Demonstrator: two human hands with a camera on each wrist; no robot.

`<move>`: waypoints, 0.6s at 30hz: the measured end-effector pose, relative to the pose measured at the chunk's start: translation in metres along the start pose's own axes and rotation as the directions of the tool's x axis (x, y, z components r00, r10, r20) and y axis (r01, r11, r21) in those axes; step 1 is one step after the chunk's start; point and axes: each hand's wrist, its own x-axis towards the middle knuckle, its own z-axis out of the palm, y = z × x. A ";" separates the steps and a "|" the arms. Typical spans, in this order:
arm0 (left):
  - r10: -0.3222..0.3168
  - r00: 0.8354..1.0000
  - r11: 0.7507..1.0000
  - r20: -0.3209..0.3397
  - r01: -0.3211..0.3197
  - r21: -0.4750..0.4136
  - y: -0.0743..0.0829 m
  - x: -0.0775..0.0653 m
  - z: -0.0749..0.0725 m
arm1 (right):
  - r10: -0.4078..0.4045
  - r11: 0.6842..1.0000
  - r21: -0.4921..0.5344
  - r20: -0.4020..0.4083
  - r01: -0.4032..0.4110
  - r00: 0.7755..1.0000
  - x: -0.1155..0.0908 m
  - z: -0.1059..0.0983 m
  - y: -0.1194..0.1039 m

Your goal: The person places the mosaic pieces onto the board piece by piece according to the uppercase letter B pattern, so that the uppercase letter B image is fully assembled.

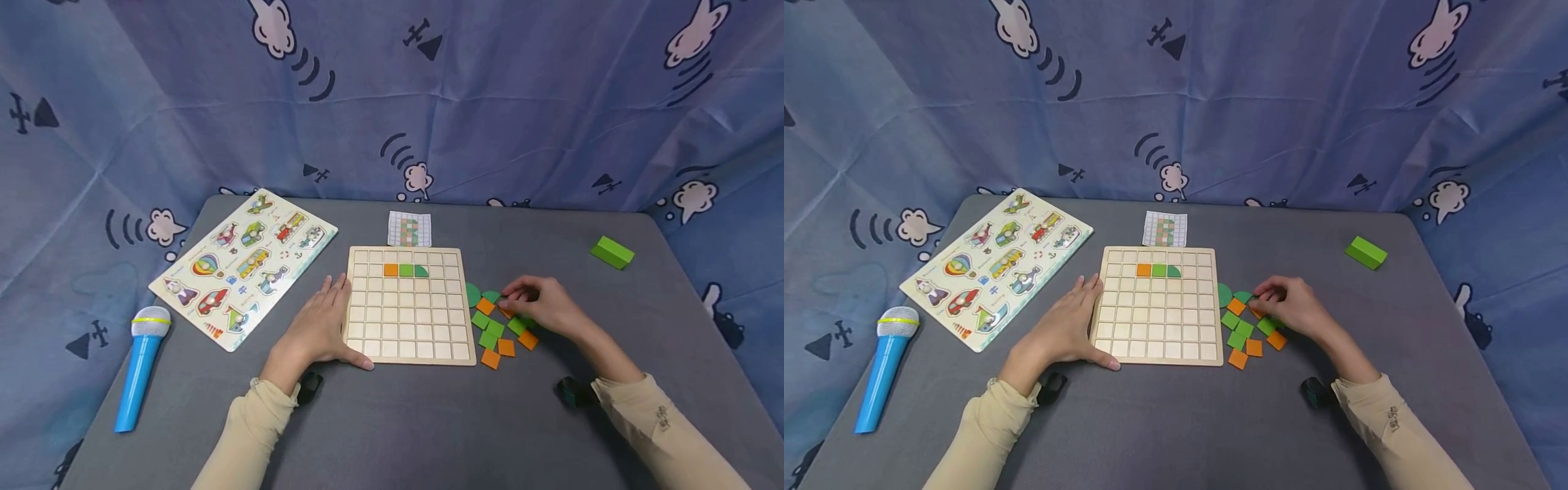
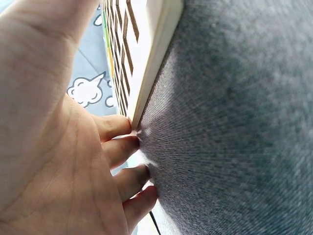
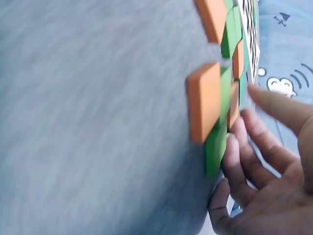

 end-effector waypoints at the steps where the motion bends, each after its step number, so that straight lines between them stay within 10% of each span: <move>1: 0.002 1.000 1.000 -0.002 -0.002 0.001 0.000 0.000 0.000 | -0.002 1.000 -0.005 0.009 0.002 1.000 -0.002 -0.002 0.002; 18: 0.012 1.000 1.000 -0.001 -0.012 0.010 0.000 0.000 -0.001 | -0.099 0.985 -0.119 0.186 0.123 0.978 -0.024 -0.016 0.010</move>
